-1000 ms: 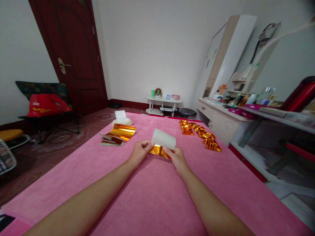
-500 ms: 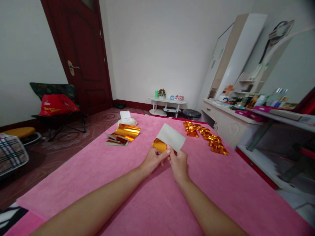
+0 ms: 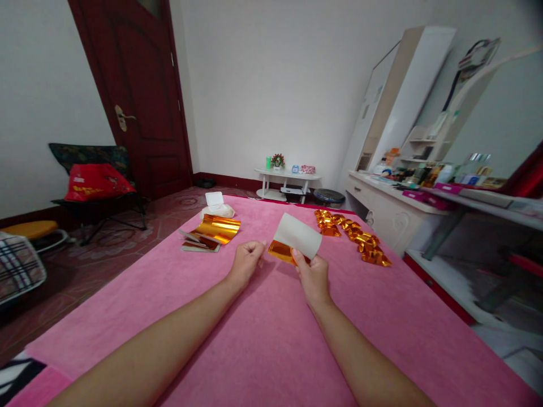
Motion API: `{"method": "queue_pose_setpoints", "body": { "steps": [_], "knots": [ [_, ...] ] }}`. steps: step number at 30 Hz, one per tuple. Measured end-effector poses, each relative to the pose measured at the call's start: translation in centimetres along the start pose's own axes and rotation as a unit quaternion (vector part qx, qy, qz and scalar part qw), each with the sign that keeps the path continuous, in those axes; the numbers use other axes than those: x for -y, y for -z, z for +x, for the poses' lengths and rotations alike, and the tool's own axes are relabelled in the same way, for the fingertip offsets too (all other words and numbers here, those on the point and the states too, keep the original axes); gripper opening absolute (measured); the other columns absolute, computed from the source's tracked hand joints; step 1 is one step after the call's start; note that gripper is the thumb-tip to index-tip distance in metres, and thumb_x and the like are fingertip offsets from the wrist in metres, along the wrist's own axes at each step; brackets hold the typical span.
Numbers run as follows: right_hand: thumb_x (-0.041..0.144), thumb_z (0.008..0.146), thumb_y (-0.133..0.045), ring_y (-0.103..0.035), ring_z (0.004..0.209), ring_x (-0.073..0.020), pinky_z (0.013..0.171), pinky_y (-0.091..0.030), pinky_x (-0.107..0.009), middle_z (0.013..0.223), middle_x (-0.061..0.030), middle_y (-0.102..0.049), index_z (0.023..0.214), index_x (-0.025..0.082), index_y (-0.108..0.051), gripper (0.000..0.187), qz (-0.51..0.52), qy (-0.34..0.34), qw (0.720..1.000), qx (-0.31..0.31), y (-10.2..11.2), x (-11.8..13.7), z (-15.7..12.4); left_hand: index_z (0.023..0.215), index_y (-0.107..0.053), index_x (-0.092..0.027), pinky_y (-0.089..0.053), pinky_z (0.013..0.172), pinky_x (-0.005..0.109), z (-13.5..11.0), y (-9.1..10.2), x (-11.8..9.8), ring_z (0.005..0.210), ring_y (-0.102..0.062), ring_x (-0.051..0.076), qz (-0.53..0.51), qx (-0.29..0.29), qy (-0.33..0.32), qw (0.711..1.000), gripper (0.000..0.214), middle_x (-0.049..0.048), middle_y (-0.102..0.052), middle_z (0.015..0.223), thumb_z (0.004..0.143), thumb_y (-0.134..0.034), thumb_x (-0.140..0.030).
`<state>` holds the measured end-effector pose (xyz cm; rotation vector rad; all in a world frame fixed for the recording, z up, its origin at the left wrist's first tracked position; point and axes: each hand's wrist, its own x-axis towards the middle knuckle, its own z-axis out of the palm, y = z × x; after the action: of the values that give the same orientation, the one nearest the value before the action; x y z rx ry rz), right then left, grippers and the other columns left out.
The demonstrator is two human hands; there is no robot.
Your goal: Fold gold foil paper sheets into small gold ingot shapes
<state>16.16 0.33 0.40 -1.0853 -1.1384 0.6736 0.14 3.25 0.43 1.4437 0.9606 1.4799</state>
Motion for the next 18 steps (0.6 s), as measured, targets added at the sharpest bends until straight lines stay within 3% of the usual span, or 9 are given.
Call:
{"method": "queue_pose_setpoints", "body": {
  "steps": [3,8,12,15,18],
  "knots": [
    [0.043,0.072,-0.063,-0.033,0.042,-0.0080,0.040,-0.027,-0.021,0.044,0.0056,-0.043,0.058,0.015,-0.055,0.033,-0.012,0.001,1.000,-0.001,0.7,-0.4,0.6,0.048,-0.042,-0.016,-0.029,0.043,0.020,0.3,0.7,-0.2,0.038,-0.036,0.007,-0.005,-0.021,0.000,1.000,0.047,-0.0055,-0.040,0.041,0.082,-0.051,-0.046],
    [0.039,0.072,-0.064,-0.038,0.044,-0.0088,0.042,-0.029,-0.021,0.047,0.0041,-0.048,0.062,0.014,-0.061,0.027,-0.022,0.007,0.994,0.107,0.8,-0.1,0.6,0.056,-0.050,-0.014,-0.028,0.043,0.020,-0.5,0.4,-0.4,0.043,-0.040,0.008,0.031,0.128,0.024,0.991,0.050,-0.0037,-0.043,0.047,0.083,-0.044,-0.057],
    [0.037,0.072,-0.065,-0.040,0.046,-0.0083,0.044,-0.030,-0.020,0.053,0.0030,-0.052,0.065,0.013,-0.064,0.024,-0.013,0.008,0.989,0.145,0.9,0.2,0.5,0.058,-0.057,-0.012,-0.023,0.043,0.020,-1.1,-0.5,-0.5,0.041,-0.034,0.007,0.053,0.178,0.045,0.982,0.053,-0.0041,-0.041,0.044,0.082,-0.044,-0.057],
    [0.040,0.072,-0.066,-0.036,0.043,-0.0066,0.041,-0.026,-0.019,0.051,0.0046,-0.049,0.070,0.014,-0.064,0.026,0.053,-0.032,0.991,0.121,0.8,-0.2,0.4,0.063,-0.061,-0.011,-0.031,0.048,0.020,-1.4,-1.2,-0.6,0.049,-0.043,0.009,0.030,0.153,0.028,0.987,0.050,-0.0014,-0.050,0.053,0.083,-0.045,-0.055],
    [0.047,0.077,-0.060,-0.026,0.038,-0.0048,0.037,-0.017,-0.019,0.047,0.0082,-0.038,0.067,0.016,-0.056,0.033,0.160,-0.080,0.980,0.081,-0.1,-0.4,-0.3,0.060,-0.060,-0.012,-0.032,0.049,0.020,-1.7,-1.9,-0.6,0.052,-0.044,0.010,0.044,0.048,-0.013,0.998,0.047,-0.0010,-0.050,0.054,0.083,-0.047,-0.051]
  ]
}}
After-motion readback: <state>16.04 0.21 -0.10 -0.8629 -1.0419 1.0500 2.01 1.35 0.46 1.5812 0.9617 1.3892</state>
